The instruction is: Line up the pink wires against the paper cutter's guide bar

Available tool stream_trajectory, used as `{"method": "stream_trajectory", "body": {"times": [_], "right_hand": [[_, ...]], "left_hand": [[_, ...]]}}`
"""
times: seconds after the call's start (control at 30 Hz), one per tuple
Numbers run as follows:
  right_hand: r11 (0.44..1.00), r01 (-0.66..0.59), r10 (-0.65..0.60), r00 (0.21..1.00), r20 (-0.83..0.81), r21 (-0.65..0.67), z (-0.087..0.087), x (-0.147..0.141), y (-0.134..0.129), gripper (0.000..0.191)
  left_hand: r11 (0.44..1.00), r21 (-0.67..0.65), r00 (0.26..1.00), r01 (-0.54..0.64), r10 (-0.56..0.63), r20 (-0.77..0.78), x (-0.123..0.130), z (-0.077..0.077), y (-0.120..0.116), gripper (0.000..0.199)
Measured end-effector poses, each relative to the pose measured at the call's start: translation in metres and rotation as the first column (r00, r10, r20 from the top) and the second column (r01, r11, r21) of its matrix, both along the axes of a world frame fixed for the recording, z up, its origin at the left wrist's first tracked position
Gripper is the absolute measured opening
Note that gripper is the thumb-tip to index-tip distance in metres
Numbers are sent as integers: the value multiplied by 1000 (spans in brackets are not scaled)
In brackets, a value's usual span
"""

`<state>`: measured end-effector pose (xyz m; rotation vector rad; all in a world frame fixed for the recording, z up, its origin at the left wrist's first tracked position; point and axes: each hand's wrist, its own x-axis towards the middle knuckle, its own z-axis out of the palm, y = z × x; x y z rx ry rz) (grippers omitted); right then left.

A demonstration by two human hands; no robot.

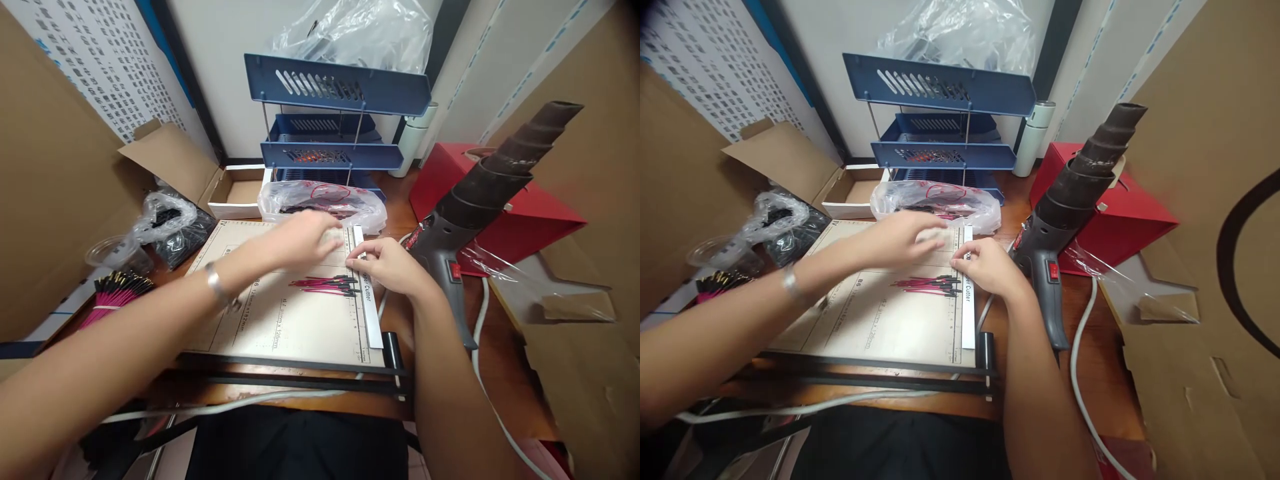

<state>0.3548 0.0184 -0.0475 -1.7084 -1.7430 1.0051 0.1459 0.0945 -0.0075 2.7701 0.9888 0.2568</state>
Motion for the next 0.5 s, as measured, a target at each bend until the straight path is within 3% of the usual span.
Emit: {"method": "stream_trajectory", "body": {"times": [0.1,0.2,0.33,0.5], "right_hand": [[989,-140,140,990,-14,-42,4,5,-4,36],[983,-178,180,983,32,-47,5,5,-4,30],[988,-151,153,986,72,-32,5,0,-2,22],[994,-104,106,989,104,-27,4,-3,-2,20]], "left_hand": [[1000,26,1000,-12,12,-17,-26,-17,-68,59],[994,71,996,-79,82,-40,-34,-37,-107,64],[993,48,990,-108,112,-90,-27,-46,-111,67],[989,-21,986,-145,143,-82,-18,-33,-89,45]]}}
